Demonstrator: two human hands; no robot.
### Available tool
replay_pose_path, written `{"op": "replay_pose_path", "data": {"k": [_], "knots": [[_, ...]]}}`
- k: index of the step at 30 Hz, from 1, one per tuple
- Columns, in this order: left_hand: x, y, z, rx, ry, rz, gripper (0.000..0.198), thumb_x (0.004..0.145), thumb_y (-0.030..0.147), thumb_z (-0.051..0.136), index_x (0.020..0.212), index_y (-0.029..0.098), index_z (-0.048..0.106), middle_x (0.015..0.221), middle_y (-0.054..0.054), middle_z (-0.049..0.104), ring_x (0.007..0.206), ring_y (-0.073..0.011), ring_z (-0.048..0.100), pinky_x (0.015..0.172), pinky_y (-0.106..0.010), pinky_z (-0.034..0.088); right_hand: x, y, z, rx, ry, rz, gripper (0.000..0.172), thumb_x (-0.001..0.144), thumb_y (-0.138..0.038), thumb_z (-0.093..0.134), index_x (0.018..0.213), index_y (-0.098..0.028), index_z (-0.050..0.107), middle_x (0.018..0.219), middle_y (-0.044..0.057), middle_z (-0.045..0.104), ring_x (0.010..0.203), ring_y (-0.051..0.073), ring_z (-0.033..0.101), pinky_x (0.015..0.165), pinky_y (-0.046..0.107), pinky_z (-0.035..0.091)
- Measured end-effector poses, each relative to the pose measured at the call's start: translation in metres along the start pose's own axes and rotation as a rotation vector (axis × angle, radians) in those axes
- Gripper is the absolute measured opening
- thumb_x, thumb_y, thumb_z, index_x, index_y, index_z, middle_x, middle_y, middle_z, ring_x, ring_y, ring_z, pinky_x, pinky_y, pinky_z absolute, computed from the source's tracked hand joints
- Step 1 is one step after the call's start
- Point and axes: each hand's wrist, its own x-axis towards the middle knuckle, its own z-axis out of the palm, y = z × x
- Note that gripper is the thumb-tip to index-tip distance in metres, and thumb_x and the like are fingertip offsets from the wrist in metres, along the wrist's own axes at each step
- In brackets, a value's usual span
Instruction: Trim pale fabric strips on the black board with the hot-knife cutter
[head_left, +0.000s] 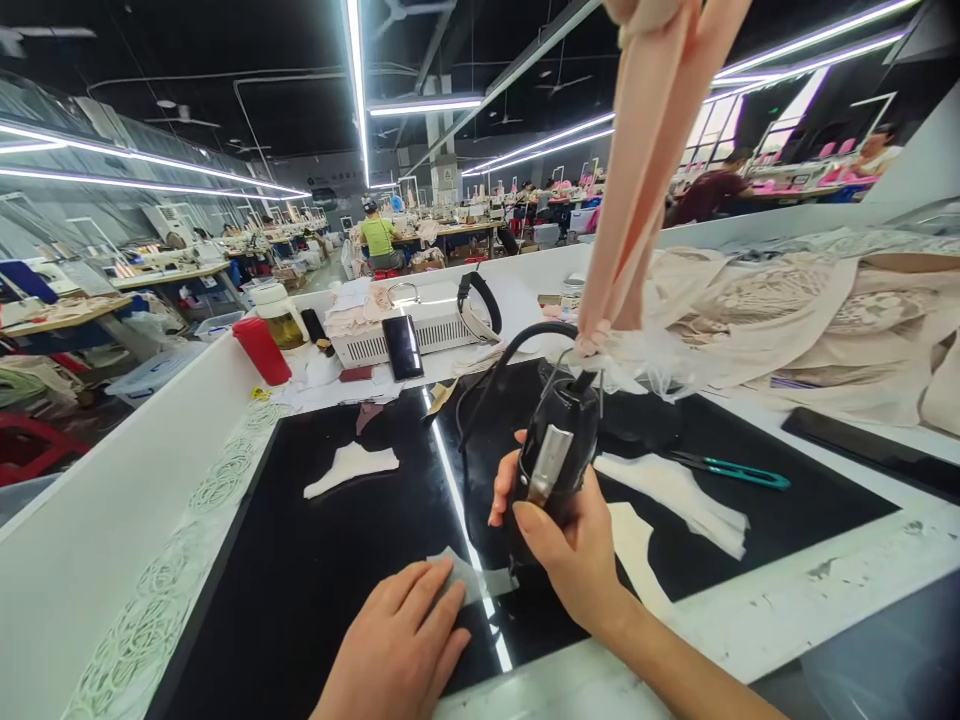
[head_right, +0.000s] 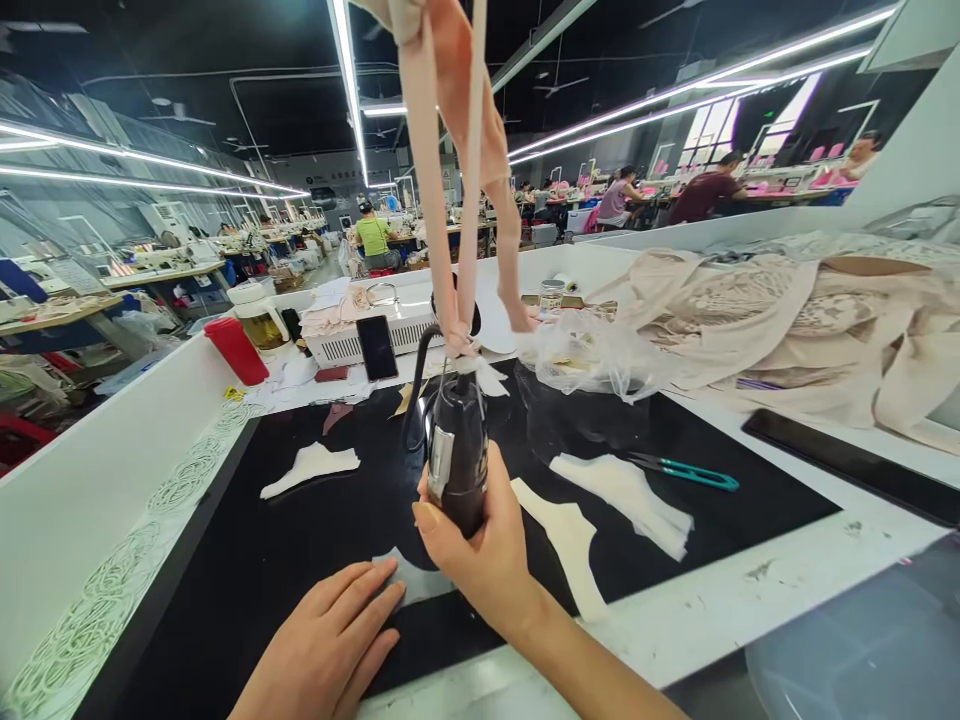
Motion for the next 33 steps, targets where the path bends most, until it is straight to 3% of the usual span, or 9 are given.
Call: {"op": "replay_pose_path", "data": {"k": [6,11,18,33], "knots": [[-0.002,-0.004,-0.002,0.019,-0.005,0.014,0.038,0.11,0.038,0.037,0.118,0.022,0.072,0.124,0.001,0.074,0.108,-0.0174,0.069,0.089,-0.029,0.056,0.001,0.001,-0.002,-0.022,0.013,-0.009,0.036,0.091,-0.036,0.073,0.121,-0.033,0.052,0.089,-0.003,0.064,0.066,0.013,0.058,0.06,0.026,0.056],[0.01,0.002,-0.005,-0.037,0.033,0.021,0.037,0.11,0.037,0.039,0.117,0.02,0.071,0.121,0.001,0.074,0.11,-0.0188,0.068,0.096,-0.031,0.052,0.0,0.003,-0.002,-0.034,0.017,-0.005,0.037,0.09,-0.037,0.074,0.121,-0.033,0.052,0.089,-0.003,0.064,0.067,0.013,0.059,0.061,0.028,0.056],[0.028,0.018,0.011,-0.169,-0.022,-0.003,0.046,0.112,0.041,0.028,0.119,0.018,0.067,0.106,-0.001,0.074,0.097,-0.0193,0.069,0.091,-0.035,0.053,0.002,0.005,-0.003,-0.047,0.029,-0.007,0.037,0.09,-0.037,0.073,0.121,-0.033,0.053,0.09,-0.003,0.065,0.069,0.014,0.06,0.063,0.029,0.056],[0.028,0.02,0.015,-0.22,-0.06,-0.011,0.039,0.108,0.043,0.041,0.127,0.017,0.063,0.112,-0.003,0.07,0.103,-0.0208,0.065,0.094,-0.037,0.053,0.007,0.002,-0.005,-0.048,0.037,-0.003,0.04,0.09,-0.039,0.074,0.123,-0.033,0.053,0.09,-0.003,0.065,0.068,0.013,0.06,0.062,0.028,0.056]]}}
